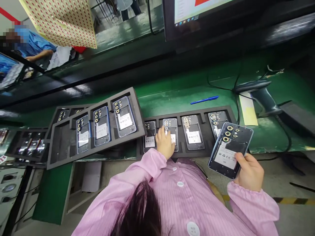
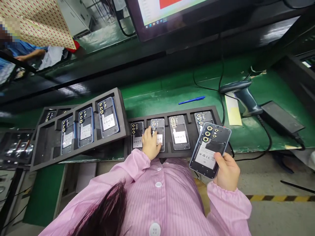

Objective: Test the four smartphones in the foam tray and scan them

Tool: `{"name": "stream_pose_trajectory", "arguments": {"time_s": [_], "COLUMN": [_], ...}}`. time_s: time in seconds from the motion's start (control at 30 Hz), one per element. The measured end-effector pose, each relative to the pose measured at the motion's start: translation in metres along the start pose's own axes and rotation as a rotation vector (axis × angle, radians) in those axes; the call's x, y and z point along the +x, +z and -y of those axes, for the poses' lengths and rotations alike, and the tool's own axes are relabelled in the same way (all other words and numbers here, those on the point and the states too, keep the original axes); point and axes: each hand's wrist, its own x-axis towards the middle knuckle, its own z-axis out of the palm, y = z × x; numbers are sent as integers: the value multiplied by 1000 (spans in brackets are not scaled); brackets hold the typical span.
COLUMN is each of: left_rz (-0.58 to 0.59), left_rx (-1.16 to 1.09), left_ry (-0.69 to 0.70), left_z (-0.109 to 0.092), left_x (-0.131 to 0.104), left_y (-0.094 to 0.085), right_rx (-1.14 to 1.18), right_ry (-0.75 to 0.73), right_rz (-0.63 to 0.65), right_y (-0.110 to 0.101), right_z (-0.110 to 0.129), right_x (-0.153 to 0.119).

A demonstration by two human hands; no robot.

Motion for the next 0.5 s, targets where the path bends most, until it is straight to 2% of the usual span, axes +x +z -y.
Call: {"name": "stream_pose_trajectory", "arguments": {"time_s": [0.1,0.17,0.27,0.33,0.4,0.43,0.5], "left_rz": [230,271,288,303,204,92,-150], "left_rx": [55,-37,-438,-761,-956,-979,-881], "left_ry": [106,105,148,157,42,-52,-208], "left_z": [2,2,-4,-9,-8,-3,19], "left_x": [-19,-31,-45,-54,-63,-69,-82], "left_y": [-5,-12,-28,-39,-52,-62,-88], "right_rx": [-27,-46,-68,-85,-91,-91,-124], "right_ry": [97,162,178,123,-5,-106,-311], "right_rz": [103,197,387,561,755,853,1015], "right_y": [1,8,30,49,68,76,87], "right_z": [-3,-6,-12,-16,-20,-22,-25], "right_x": [-2,-7,-28,-51,-75,-84,-95]}}
